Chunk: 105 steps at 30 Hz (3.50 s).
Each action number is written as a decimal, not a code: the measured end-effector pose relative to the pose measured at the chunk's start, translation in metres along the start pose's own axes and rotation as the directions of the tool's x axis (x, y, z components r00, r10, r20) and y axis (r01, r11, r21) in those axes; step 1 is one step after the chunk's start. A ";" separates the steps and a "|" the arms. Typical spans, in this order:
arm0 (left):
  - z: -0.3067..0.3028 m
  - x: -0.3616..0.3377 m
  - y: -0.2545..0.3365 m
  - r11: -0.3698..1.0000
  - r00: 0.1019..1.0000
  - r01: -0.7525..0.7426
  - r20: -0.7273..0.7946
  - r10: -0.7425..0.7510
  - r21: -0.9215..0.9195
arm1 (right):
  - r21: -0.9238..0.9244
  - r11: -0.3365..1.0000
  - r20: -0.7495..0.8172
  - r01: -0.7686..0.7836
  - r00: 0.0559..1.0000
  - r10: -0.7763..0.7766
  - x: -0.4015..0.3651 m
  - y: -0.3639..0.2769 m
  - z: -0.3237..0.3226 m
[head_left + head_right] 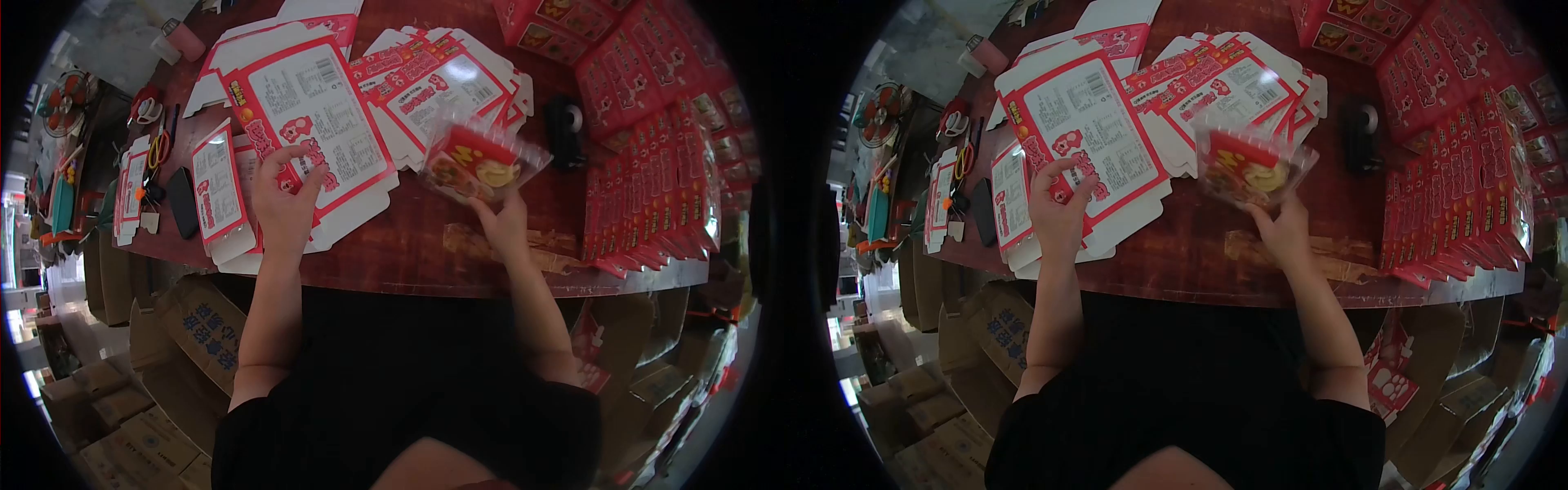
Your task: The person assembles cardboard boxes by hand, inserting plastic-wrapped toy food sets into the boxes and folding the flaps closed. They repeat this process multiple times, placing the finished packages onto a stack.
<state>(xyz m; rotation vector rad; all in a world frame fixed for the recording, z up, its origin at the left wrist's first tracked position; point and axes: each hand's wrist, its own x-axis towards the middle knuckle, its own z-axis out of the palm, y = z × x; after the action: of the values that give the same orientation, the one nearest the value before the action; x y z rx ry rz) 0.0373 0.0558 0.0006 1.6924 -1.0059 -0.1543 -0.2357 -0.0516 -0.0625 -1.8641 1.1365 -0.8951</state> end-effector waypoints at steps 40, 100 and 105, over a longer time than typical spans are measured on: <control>0.067 -0.015 0.043 0.914 0.797 -0.306 0.597 0.093 0.266 | 0.226 0.974 -0.078 0.033 0.997 -0.016 0.020 -0.024 0.033; 0.023 -0.052 0.029 0.919 0.816 0.358 0.534 -0.221 -0.166 | 0.473 0.881 0.257 -0.027 0.960 -0.109 -0.018 -0.058 0.057; 0.012 -0.047 0.007 0.987 0.847 0.127 0.529 -0.055 -0.100 | 0.204 0.974 0.074 0.100 0.990 -0.117 -0.008 -0.053 0.039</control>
<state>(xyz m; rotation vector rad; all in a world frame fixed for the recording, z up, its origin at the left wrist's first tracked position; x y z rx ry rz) -0.0032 0.0788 -0.0159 1.6079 -1.2812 -0.7686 -0.1851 -0.0183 -0.0355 -1.7931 0.8663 -0.9451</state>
